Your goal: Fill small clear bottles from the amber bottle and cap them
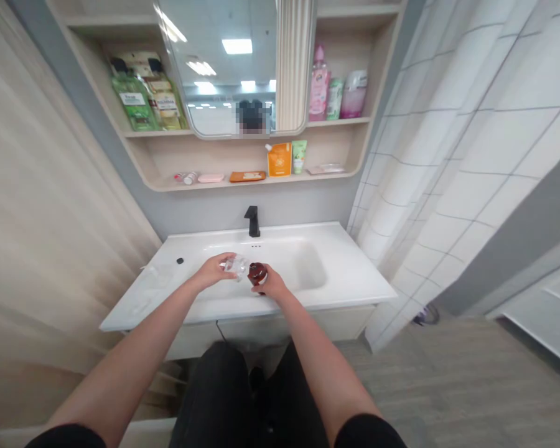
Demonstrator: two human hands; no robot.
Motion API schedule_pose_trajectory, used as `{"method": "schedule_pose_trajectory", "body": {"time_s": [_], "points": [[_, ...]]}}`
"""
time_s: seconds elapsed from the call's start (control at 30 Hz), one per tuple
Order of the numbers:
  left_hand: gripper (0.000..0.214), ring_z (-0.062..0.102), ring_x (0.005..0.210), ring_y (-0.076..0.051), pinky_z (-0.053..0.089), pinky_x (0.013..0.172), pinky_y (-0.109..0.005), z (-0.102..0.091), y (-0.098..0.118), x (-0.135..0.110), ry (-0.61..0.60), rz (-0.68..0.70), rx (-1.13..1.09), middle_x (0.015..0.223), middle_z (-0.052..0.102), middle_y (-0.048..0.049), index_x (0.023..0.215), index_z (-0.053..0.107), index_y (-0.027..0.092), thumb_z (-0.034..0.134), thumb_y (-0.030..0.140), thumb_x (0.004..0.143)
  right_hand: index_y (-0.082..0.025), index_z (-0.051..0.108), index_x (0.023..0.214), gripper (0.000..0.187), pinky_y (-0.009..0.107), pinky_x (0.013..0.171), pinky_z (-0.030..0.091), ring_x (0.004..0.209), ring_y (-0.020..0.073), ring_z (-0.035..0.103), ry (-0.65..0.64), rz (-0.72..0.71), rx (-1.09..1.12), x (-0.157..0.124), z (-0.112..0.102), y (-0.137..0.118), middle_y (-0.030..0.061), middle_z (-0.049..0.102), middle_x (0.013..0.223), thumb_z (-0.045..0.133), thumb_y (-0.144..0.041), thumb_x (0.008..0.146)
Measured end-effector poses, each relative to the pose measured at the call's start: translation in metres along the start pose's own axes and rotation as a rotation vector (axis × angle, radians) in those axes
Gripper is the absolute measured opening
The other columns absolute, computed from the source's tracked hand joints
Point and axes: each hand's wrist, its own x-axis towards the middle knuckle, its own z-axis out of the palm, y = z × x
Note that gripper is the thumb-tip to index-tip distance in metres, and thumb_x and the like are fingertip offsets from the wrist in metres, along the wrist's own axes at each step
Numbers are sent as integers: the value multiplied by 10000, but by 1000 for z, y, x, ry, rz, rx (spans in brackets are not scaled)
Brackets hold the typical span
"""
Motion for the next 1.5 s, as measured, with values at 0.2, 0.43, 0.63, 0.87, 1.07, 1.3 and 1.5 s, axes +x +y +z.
{"method": "schedule_pose_trajectory", "body": {"time_s": [0.2,0.43,0.63,0.87,1.07,1.3,1.5], "points": [[821,737,1175,-352,548,1119,-495,-3,10,2,0,-1,65,1287,792,-131,1200,837,205,1043,270,409,-271,675,1256,770,478,1050,569,1090,313,750,12,3,-19,-2,0,-3,17,805,1146,976,-233,548],[783,736,1168,-351,551,1113,-475,-5,23,2,-36,56,176,1313,782,-111,1222,846,232,1031,277,463,-263,680,1257,775,465,1039,568,1095,313,746,1,7,-20,-2,0,-4,20,798,1153,974,-228,541],[785,753,1081,-333,569,1079,-445,-5,31,3,-16,117,192,1186,808,-92,1174,862,228,1047,282,413,-275,679,1245,764,479,1045,562,1093,319,740,-3,10,-9,-4,-1,-7,13,798,1153,975,-227,542],[754,739,1095,-335,556,1085,-436,-7,38,5,-50,142,303,1179,787,-98,1208,852,217,1033,322,483,-262,679,1262,793,471,1062,549,1113,319,737,0,13,-35,-3,-1,-6,22,794,1168,988,-223,532],[774,725,1121,-310,559,1063,-420,-8,45,4,-117,123,436,1224,765,-92,1310,809,228,996,372,572,-252,670,1310,835,463,1074,542,1146,317,737,2,-20,-38,0,1,0,40,792,1225,990,-228,539],[773,717,1169,-311,559,1064,-409,-9,53,2,-145,123,508,1268,746,-97,1364,779,227,969,381,631,-249,664,1327,820,454,1053,550,1128,310,740,-11,-21,-35,0,1,1,40,793,1220,979,-239,570],[776,712,1192,-318,547,1092,-424,-10,53,3,-153,137,556,1293,740,-103,1386,765,221,957,371,650,-255,671,1303,802,458,1061,546,1134,310,739,-9,-18,-46,-2,1,-2,34,794,1211,985,-231,566]]}}
